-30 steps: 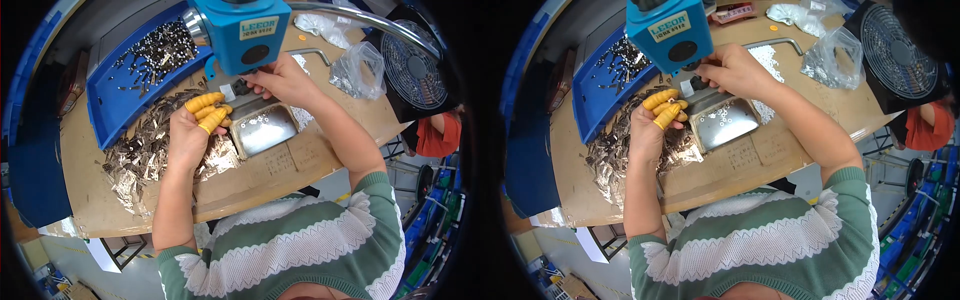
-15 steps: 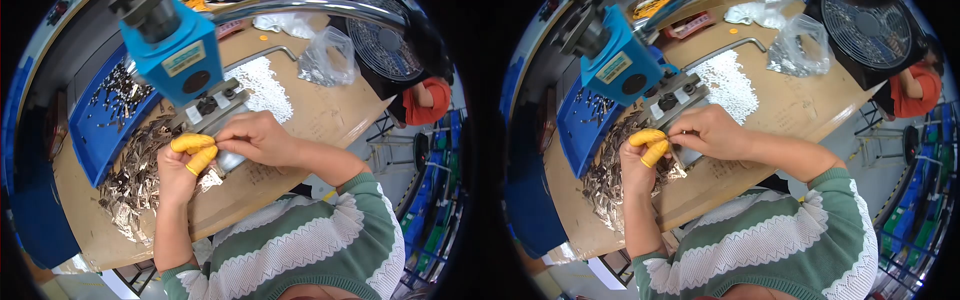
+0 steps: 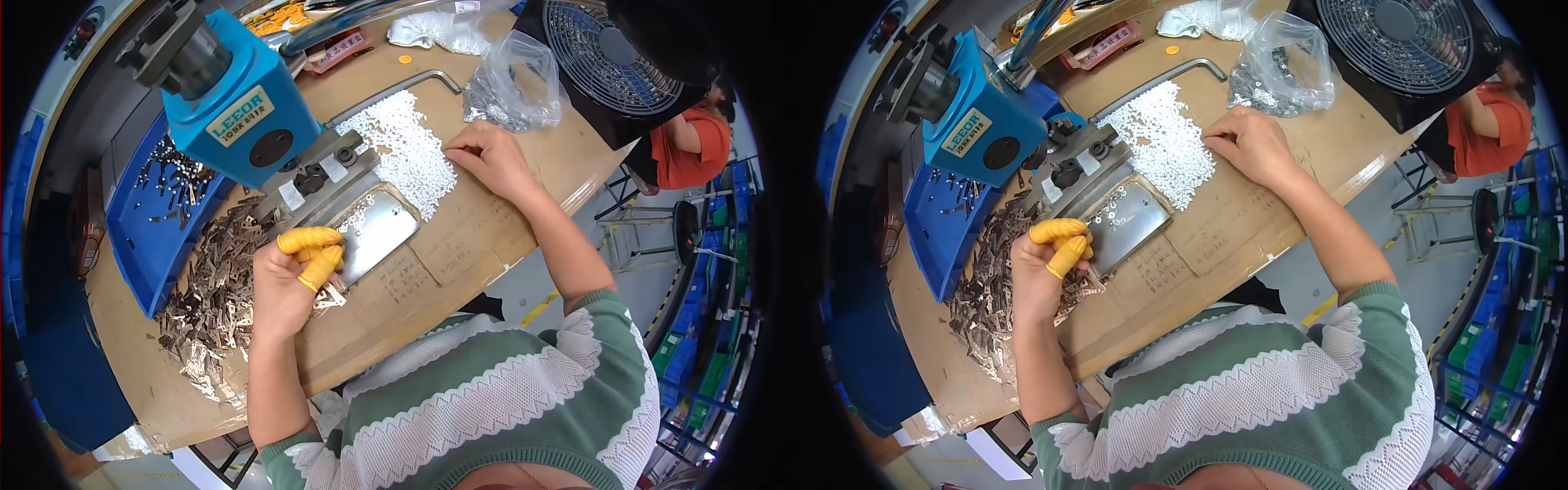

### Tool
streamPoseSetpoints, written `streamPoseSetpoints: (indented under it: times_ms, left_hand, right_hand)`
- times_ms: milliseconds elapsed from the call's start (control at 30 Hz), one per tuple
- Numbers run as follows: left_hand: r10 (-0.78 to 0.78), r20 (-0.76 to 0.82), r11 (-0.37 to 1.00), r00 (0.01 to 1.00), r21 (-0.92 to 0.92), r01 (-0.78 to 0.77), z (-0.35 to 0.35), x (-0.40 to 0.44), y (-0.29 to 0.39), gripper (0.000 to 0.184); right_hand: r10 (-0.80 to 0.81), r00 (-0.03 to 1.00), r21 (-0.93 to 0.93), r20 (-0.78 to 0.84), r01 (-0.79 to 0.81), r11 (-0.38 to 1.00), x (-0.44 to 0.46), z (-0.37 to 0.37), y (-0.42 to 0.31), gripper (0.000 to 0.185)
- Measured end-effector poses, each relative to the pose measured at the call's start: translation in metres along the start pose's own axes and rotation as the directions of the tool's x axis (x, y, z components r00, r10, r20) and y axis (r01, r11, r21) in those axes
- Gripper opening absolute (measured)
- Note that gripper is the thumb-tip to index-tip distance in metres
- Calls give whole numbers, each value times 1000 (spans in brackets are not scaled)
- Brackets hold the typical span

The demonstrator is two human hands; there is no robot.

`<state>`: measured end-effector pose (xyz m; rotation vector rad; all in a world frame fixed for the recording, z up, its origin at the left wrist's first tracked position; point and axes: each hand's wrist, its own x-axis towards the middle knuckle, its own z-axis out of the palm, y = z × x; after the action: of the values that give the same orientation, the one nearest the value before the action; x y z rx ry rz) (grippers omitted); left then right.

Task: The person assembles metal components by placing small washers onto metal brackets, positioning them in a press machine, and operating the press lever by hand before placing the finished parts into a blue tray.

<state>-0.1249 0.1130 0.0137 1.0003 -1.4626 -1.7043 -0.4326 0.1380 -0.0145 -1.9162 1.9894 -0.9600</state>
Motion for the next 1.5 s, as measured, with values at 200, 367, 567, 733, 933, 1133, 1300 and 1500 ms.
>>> streamPoseSetpoints:
  times_ms: [200, 367, 567, 733, 933, 1133, 1300, 1500]
  left_hand:
    - [-18, -119, 998, 993, -63, 10, -1, 4, 1, 18]
    - [-71, -174, 990, 982, -136, 48, -4, 7, 4, 33]
    - [-95, -141, 983, 985, -171, 71, -4, 5, 14, 47]
    - [-55, -136, 989, 989, -145, 36, -4, 7, 11, 59]
    - [-15, -111, 997, 994, -77, 6, -1, 9, 12, 65]
    - [-61, 45, 986, 997, -151, 67, -17, 30, 17, 68]
    - [-4, -117, 1000, 993, -30, 1, -22, 53, 36, 68]
    - [15, -137, 977, 990, -208, -44, -24, 64, 34, 65]
  right_hand:
    - [28, 999, 83, -38, -25, 996, -7, 4, -8, 6]
    - [53, 971, 709, 234, -208, 674, 3, 20, -59, 9]
    - [-320, 932, 492, 167, 203, 846, 6, 44, -127, 8]
    - [-457, 889, 286, -14, 441, 851, 4, 54, -124, 12]
    - [-327, 943, 358, 63, 284, 889, 2, 50, -123, 8]
    - [-153, 962, 626, 225, -23, 779, 8, 32, -118, 7]
    - [-128, 990, 668, -60, 135, 732, 20, 4, -107, 8]
    - [-166, 841, 732, -514, 531, 427, 25, -79, -127, 38]
